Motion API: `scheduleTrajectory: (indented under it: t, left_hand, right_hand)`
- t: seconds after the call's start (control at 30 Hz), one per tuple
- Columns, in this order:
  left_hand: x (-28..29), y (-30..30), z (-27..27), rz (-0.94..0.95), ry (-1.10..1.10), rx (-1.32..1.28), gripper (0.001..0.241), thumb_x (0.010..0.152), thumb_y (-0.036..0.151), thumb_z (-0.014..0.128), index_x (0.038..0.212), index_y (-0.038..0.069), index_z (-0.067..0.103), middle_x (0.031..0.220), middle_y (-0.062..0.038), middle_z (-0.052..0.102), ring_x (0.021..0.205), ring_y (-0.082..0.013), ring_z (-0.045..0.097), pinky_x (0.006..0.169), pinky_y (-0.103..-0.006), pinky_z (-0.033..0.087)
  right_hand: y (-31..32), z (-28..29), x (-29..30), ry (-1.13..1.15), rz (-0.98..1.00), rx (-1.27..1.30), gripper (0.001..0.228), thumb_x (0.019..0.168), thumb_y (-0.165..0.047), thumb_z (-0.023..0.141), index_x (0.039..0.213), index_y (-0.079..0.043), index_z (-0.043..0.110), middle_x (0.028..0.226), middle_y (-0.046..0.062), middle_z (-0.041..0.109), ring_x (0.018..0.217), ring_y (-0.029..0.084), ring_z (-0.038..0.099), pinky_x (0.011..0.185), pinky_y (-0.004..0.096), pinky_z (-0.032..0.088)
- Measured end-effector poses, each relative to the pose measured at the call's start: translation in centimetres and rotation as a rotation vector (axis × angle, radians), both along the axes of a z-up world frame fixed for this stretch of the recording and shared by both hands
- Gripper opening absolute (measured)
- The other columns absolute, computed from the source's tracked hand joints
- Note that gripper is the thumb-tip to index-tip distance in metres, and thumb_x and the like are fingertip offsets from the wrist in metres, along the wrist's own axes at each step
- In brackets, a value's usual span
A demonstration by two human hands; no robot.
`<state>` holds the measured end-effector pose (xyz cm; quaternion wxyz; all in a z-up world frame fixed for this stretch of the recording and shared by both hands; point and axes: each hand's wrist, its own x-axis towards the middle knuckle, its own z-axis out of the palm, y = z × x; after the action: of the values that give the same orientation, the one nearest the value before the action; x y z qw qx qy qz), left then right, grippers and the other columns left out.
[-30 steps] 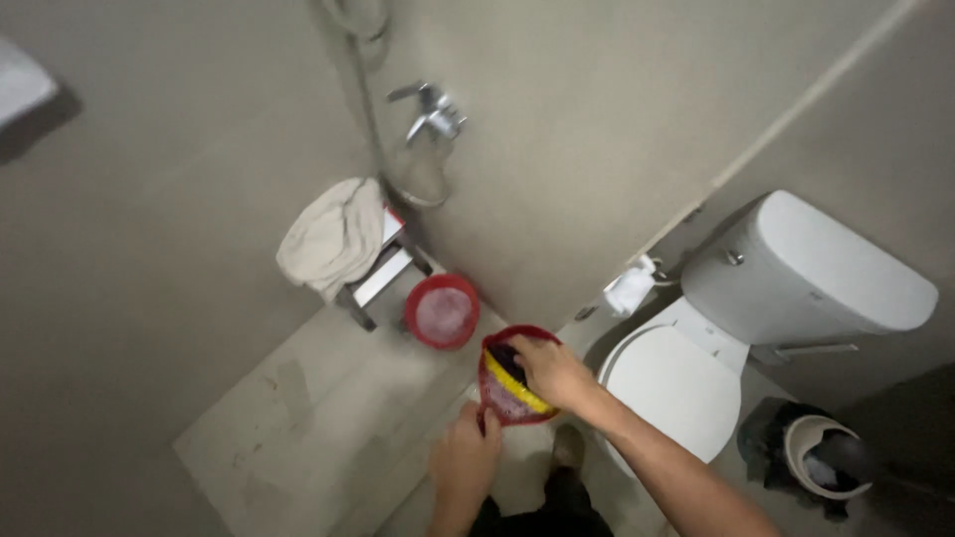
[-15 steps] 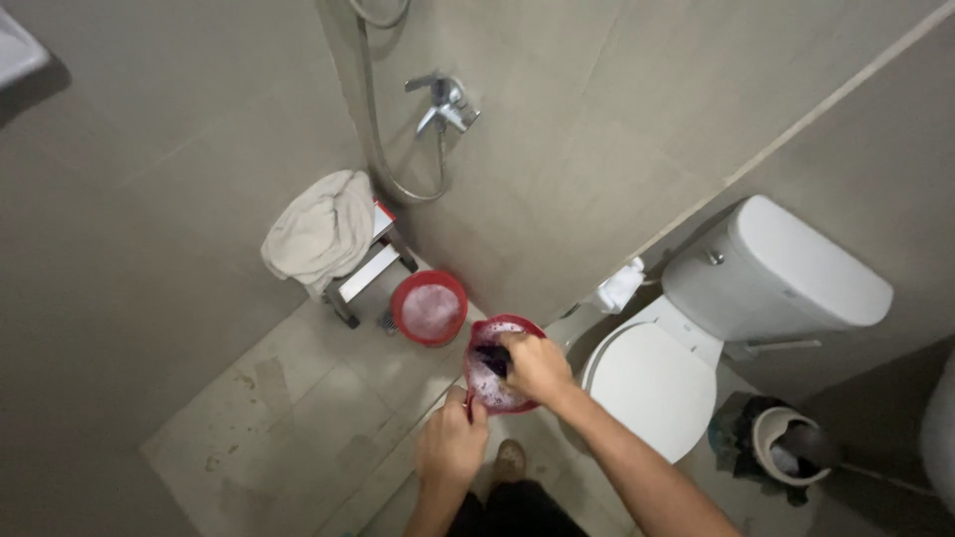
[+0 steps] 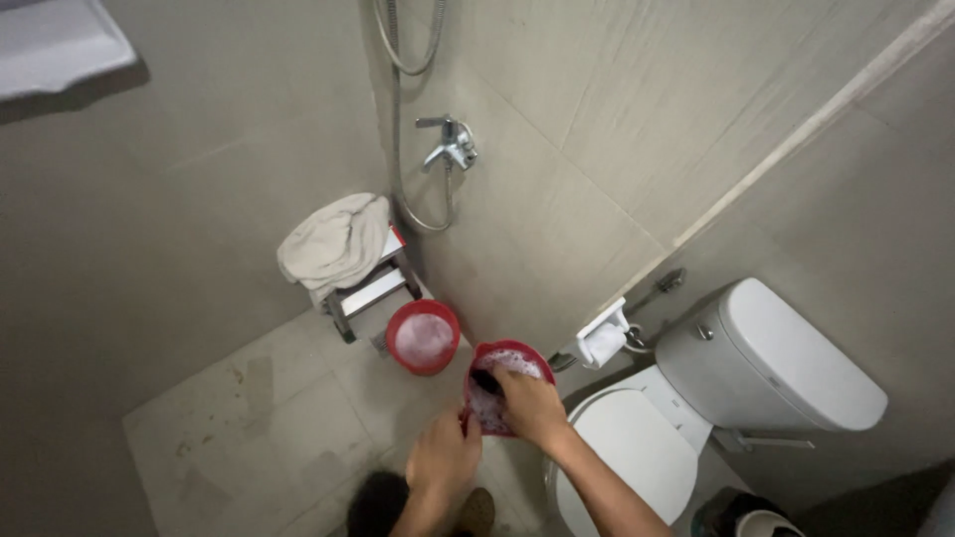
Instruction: The person cleans the bathroom walls using a yellow sponge and a red basin filled with soapy water. They dip the sponge into the basin and scrub the tiled walls around the toilet and shower area. The person also briefly handles a mop and a packet of cleaning powder.
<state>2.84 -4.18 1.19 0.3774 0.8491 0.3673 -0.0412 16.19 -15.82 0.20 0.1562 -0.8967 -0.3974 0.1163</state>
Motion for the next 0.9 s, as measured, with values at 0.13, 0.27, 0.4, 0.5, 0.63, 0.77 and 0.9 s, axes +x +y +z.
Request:
scheduleTrajectory:
  t: [0.13,0.27,0.4,0.5,0.63,0.77,0.9]
  left_hand:
    - [-0.6,0.2,0.8,-0.01,-0.061,0.003,0.033,0.092,0.039,0.059,0.107,0.012,0.069,0.104,-0.018,0.074,0.101,-0.0432,0.068,0.09,-0.0542,0.053]
    - [-0.6,0.7,1.2,-0.019,0.011,-0.002,0.037,0.095,0.043,0.057,0.106,0.01,0.069,0.105,-0.019,0.074,0.102,-0.042,0.069,0.091,-0.0541,0.053]
    - [0.2,2.4,0.2,-0.014,0.008,0.009,0.036,0.096,0.042,0.057,0.106,0.011,0.071,0.104,-0.019,0.075,0.101,-0.0418,0.069,0.09,-0.0535,0.053]
    - [0.2,4.9,-1.1,0.026,-0.087,-0.05,0.033,0.088,0.038,0.06,0.11,0.015,0.069,0.102,-0.016,0.076,0.099,-0.0395,0.071,0.087,-0.0531,0.054]
    - [1.4,9.6,-1.6,-0.057,-0.087,0.048,0.036,0.09,0.045,0.06,0.106,0.013,0.065,0.099,-0.016,0.076,0.096,-0.0396,0.072,0.086,-0.0535,0.055]
    - [2.1,14.3,-0.1,-0.118,-0.007,0.029,0.037,0.092,0.047,0.06,0.108,0.014,0.063,0.098,-0.02,0.074,0.098,-0.0432,0.069,0.086,-0.0561,0.052]
    - [2.9,19.7,1.5,-0.189,0.01,0.059,0.037,0.095,0.047,0.057,0.108,0.013,0.064,0.099,-0.02,0.074,0.098,-0.043,0.069,0.086,-0.0562,0.052]
  right_hand:
    - [0.1,-0.6,1.6,0.147,0.017,0.161,0.055,0.077,-0.005,0.069,0.13,-0.018,0.065,0.118,0.013,0.073,0.11,0.036,0.068,0.092,0.047,0.053]
    - [1.4,0.1,1.6,0.39,-0.069,0.18,0.061,0.065,-0.008,0.081,0.124,-0.015,0.069,0.118,0.012,0.073,0.11,0.03,0.071,0.095,0.042,0.054]
    - [3.5,-1.6,0.8,0.185,-0.177,0.152,0.049,0.078,-0.012,0.075,0.127,-0.015,0.07,0.12,0.015,0.072,0.111,0.035,0.068,0.092,0.047,0.054]
    - [5.5,-0.2,1.4,0.37,-0.176,0.125,0.045,0.071,-0.015,0.08,0.116,-0.012,0.074,0.107,0.017,0.075,0.104,0.031,0.074,0.091,0.043,0.059]
    - [9.5,-1.2,1.6,0.111,-0.25,-0.017,0.042,0.082,-0.014,0.071,0.123,-0.017,0.072,0.1,0.022,0.074,0.099,0.037,0.072,0.09,0.049,0.055]
    - [13.7,-0.7,2.3,0.142,-0.21,0.083,0.049,0.072,-0.011,0.075,0.121,-0.013,0.071,0.102,0.022,0.074,0.098,0.039,0.071,0.086,0.049,0.056]
    - [17.3,-2.2,4.1,0.228,-0.133,0.159,0.049,0.072,-0.013,0.077,0.121,-0.017,0.075,0.107,0.019,0.075,0.098,0.036,0.073,0.085,0.047,0.057]
